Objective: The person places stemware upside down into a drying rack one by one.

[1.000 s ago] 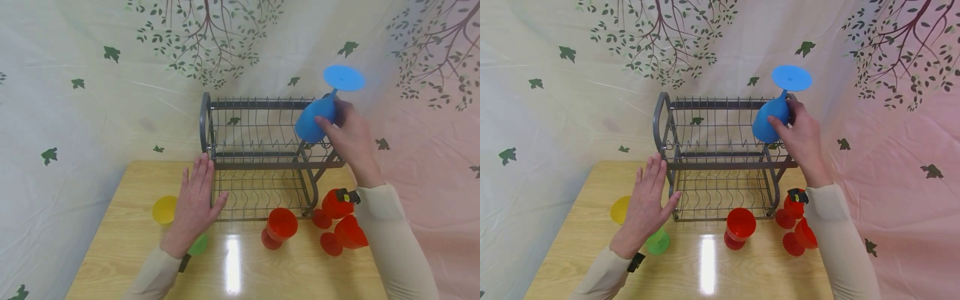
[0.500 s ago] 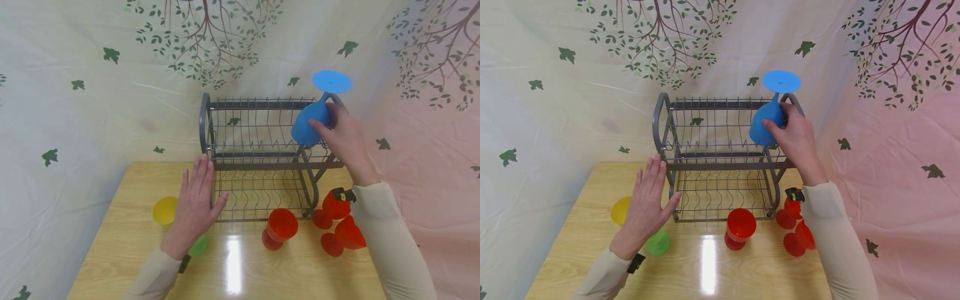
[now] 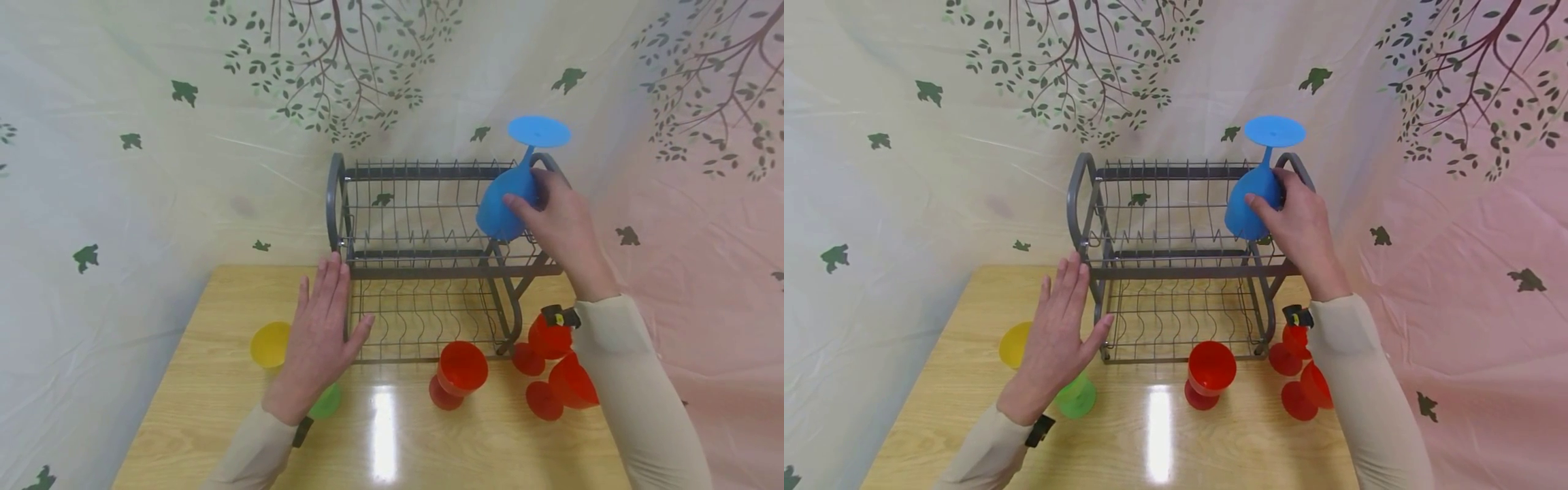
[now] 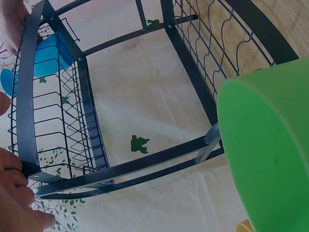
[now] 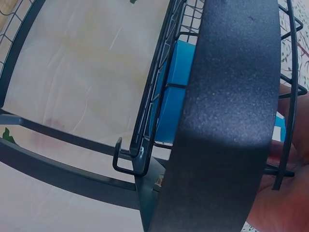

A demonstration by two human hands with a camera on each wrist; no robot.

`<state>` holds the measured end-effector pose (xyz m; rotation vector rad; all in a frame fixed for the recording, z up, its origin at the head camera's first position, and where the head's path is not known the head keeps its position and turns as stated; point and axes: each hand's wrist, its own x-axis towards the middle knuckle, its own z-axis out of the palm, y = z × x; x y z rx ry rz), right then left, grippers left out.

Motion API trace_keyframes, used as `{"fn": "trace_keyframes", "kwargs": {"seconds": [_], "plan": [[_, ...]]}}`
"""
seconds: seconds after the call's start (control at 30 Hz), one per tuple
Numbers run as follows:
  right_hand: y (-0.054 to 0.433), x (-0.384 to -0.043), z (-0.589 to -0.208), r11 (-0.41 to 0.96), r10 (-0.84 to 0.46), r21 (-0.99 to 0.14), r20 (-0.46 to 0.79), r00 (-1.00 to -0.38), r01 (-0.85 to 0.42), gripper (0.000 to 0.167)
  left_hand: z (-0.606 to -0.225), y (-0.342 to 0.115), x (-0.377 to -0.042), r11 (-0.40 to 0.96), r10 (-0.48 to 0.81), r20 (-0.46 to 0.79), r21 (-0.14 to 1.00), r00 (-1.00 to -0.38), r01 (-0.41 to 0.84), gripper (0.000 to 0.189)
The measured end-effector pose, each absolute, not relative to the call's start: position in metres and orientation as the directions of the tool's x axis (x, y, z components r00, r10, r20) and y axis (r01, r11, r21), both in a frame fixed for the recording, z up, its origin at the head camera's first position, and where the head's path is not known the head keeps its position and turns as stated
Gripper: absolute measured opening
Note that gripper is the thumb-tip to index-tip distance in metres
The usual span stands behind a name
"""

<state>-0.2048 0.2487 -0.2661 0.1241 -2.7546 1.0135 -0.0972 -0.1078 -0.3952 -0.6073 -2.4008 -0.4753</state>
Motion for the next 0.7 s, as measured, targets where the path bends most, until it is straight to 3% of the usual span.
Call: {"fn": "trace_keyframes", "kwargs": {"seconds": [0.37, 0.7], "plan": [[0.251, -0.199, -0.269, 0.747, 0.021, -0.649, 0.241, -0.970, -0.145, 0.085, -0.394, -0.106, -0.097, 0.824, 0.313, 0.630, 0.192, -0.711, 0.533, 0.080], [0.247, -0.158, -0.274, 0.735, 0.096, -0.634, 0.447, -0.889, -0.239, 0.068, -0.394, -0.107, -0.097, 0.823, 0.301, 0.639, 0.201, -0.708, 0.531, 0.082]]}}
